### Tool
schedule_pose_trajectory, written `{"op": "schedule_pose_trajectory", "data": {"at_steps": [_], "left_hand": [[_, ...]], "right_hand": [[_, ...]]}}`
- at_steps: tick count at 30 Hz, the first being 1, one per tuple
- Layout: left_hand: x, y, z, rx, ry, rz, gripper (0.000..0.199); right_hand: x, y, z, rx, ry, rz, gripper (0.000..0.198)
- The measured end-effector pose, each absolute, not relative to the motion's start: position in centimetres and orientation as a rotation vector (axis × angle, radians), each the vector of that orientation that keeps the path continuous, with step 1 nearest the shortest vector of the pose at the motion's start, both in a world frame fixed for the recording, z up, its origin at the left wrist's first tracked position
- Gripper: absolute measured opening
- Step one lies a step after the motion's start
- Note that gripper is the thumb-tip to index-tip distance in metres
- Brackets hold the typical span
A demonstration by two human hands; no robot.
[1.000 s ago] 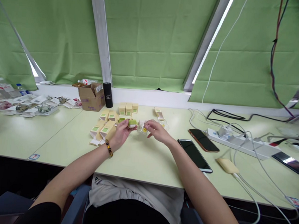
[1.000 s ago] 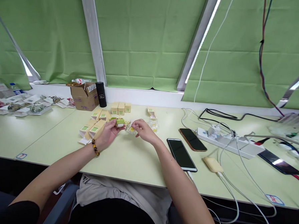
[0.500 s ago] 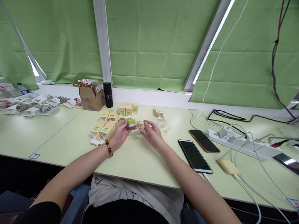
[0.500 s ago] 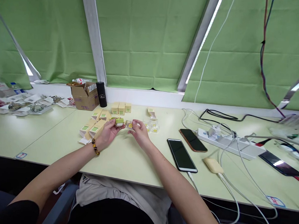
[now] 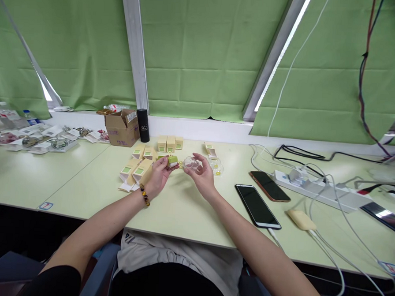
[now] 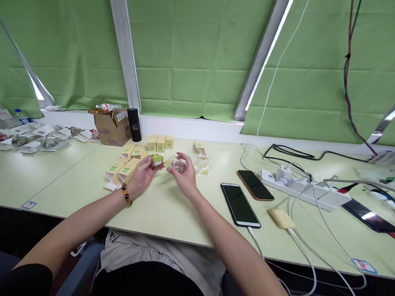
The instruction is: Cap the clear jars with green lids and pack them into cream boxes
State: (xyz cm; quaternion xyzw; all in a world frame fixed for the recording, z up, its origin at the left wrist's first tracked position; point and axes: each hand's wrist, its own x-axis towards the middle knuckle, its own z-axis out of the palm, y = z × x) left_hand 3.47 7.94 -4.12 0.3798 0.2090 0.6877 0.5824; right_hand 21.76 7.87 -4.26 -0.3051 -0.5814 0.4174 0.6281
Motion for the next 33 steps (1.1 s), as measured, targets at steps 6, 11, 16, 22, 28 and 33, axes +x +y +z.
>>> {"op": "schedule_pose_trajectory", "data": {"at_steps": [6, 11, 16, 22, 28, 33], "left_hand": [[3.4, 8.1, -4.2, 0.913, 0.493, 1.634, 0.030], [3.4, 8.1, -4.2, 0.937, 0.480, 1.643, 0.033], [3.1, 8.0, -4.2, 0.958, 0.492, 1.639, 0.040], [2.6, 8.0, -4.1, 1.027, 0.516, 1.660, 0.045], [2.7, 8.0, -4.0, 1.010, 0.581, 1.700, 0.047], [2.9, 8.2, -3.9, 1.027, 0.556, 1.705, 0.045]], "right_hand": [[22.2, 7.4, -5.1, -0.647, -1.747, 0.123, 0.058], [21.9, 7.1, -5.1, -0.537, -1.830, -0.037, 0.062], [21.9, 7.2, -5.2, -0.580, -1.758, 0.095, 0.059], [21.4, 7.4, -5.3, -0.584, -1.601, 0.551, 0.059], [21.0, 8.0, -5.2, -0.626, -1.384, 1.033, 0.054], [21.1, 8.5, -5.3, -0.680, -1.298, 1.226, 0.060]]}}
